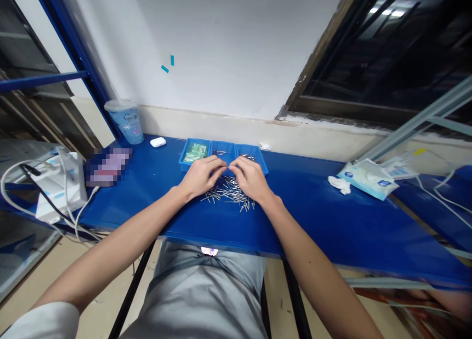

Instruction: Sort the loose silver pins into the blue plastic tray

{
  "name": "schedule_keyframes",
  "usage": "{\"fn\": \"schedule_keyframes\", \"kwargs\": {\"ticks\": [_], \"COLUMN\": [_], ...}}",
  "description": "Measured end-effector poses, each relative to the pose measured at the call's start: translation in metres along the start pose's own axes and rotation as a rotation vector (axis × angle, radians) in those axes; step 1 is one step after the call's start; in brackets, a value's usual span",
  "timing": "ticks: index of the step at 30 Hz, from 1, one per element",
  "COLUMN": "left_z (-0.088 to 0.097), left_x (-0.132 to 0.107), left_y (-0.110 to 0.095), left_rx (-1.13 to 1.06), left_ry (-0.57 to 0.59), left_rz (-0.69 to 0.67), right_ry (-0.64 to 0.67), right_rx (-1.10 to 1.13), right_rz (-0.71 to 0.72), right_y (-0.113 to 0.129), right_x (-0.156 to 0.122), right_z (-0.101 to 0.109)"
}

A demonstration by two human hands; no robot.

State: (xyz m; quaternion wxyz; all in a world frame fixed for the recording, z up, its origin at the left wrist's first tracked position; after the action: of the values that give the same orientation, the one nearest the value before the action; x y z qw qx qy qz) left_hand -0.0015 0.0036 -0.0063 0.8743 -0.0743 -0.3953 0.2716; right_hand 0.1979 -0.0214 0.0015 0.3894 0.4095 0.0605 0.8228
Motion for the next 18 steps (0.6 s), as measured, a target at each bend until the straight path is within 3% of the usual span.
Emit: {"fn": "schedule_keyframes", "kwargs": {"ticks": [7, 14, 18], "left_z": [0.000, 0.002, 0.007], "left_x": [0.001, 0.002, 0.001], "left_y": [-0.003, 0.001, 0.001], "left_rx": [-0.014, -0.014, 0.002], "left_ry": [0.022, -0.045, -0.104], "left_rz": [0.008, 0.071, 0.079], "right_ry": [0.024, -0.096, -0.267], "right_rx": [-0.098, -0.015, -0.050], "right_rz": [-0.056, -0.006, 0.054], "right_y": [-0.003, -0.002, 0.001], "right_x": [-0.002, 0.002, -0.001], "right_z": [-0.004, 0.004, 0.018]}}
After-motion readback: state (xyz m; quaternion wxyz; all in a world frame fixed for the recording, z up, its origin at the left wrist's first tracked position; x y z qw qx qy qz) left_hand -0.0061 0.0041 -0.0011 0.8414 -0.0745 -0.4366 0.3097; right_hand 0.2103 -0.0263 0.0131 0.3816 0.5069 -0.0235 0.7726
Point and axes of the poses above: each hand's wrist, its own x-axis towards the middle knuckle, its own z-axis out of the back of the hand, y = z × x, the point moved 1 cm from there along x, towards the middle knuckle, and after that the axes turned 1 degree about x, right-handed, at the moved point
